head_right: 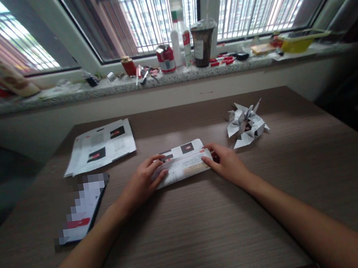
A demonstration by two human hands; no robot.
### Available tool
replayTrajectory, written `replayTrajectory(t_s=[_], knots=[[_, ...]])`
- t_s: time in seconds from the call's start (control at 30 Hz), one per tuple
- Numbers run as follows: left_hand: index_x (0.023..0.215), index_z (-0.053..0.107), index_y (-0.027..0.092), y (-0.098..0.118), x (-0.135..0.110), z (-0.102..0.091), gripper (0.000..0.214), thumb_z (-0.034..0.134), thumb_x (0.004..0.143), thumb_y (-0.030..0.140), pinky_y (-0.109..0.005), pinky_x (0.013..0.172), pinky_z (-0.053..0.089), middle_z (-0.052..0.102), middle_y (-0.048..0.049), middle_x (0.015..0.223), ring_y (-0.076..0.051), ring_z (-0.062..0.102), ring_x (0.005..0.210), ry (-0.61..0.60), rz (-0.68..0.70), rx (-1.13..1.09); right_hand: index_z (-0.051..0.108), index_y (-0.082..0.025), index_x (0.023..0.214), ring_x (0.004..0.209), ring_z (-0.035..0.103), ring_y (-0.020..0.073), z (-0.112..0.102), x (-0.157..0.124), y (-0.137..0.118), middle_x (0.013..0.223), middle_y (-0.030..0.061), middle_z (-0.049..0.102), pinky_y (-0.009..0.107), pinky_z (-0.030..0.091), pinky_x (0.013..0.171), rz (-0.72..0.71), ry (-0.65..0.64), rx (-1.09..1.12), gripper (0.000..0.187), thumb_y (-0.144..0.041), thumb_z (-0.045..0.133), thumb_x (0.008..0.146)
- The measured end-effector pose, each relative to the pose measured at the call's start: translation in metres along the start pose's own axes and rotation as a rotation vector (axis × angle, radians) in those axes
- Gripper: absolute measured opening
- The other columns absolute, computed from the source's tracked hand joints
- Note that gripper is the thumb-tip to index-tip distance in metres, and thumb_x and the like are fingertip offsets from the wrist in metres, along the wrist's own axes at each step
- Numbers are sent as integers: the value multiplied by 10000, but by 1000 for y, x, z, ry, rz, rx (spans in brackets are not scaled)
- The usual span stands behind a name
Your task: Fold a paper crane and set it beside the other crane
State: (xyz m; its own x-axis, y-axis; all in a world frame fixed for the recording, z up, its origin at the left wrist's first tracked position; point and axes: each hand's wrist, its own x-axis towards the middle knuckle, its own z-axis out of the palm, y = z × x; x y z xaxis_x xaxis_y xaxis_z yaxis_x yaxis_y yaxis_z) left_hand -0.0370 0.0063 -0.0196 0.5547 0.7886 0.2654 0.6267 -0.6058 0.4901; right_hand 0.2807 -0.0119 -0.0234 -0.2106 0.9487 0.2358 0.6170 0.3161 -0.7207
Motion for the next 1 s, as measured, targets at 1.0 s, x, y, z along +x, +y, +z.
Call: replayTrajectory(t_s=[1.0], knots=[[1429, 617, 427, -2, -4, -2, 441, 526, 1056, 211, -557, 1079, 461, 548, -72, 1513, -329, 529, 1307, -189, 83, 200, 563, -274, 1483, 1449, 482, 331, 1, -1, 19, 1540, 103, 561, 582, 394, 1196, -231, -143, -331, 526, -415, 647, 984]])
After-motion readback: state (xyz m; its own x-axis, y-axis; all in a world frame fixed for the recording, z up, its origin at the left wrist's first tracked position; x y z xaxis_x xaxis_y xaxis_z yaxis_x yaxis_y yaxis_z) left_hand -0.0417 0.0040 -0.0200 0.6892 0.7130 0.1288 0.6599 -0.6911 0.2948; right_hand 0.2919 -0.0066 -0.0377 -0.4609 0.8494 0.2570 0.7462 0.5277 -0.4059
